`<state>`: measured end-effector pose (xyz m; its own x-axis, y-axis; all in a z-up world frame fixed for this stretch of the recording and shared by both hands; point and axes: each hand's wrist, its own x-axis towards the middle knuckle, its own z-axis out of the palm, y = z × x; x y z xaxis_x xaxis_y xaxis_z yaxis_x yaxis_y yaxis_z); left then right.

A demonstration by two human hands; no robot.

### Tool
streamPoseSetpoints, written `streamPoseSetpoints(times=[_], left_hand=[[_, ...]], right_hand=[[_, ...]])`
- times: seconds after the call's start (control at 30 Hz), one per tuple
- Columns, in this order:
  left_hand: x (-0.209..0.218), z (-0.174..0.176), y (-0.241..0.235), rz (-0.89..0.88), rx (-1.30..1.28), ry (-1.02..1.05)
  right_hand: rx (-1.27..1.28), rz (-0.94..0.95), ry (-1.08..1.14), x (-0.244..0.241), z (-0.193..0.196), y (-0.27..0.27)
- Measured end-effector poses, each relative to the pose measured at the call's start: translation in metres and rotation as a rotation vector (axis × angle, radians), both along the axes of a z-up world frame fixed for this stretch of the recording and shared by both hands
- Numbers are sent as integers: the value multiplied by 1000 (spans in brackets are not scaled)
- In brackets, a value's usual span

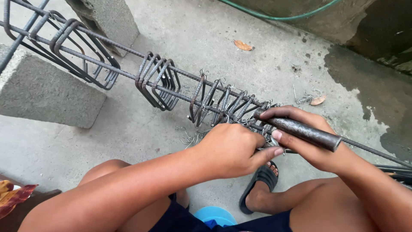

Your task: The person sits on a small stool and uses a metal twisting tool to bind a rebar cage with wire ties. They repeatedly pick up wire ties, wrap them around the rebar intersections, and twist them tight with the tool.

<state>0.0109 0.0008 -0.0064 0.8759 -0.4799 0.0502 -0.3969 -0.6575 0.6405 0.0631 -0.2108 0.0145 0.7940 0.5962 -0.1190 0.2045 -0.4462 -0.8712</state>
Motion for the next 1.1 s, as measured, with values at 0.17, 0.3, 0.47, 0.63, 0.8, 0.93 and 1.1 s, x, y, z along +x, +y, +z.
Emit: streamPoseSetpoints(times=[0.17, 0.3, 0.47, 0.63, 0.8, 0.93, 1.1], left_hand=[[15, 0, 9, 28, 44, -4], [38, 1, 15, 99, 102, 33], [49, -17, 14, 172, 40, -86], [42, -31, -4, 125, 4, -206], [34, -29, -19, 145, -199, -424], [29, -34, -27, 108, -138, -337], [25, -16, -27, 56, -29, 230]], right_hand=[[18, -70, -83, -1, -1, 6], [134, -207, -55, 1, -9, 12], [295, -307, 110, 8, -26, 15], [337, -292, 108, 3, -23, 14], [240, -306, 1, -3, -19, 8], [192, -241, -147, -2, -20, 1], [87, -122, -90, -5, -18, -5]])
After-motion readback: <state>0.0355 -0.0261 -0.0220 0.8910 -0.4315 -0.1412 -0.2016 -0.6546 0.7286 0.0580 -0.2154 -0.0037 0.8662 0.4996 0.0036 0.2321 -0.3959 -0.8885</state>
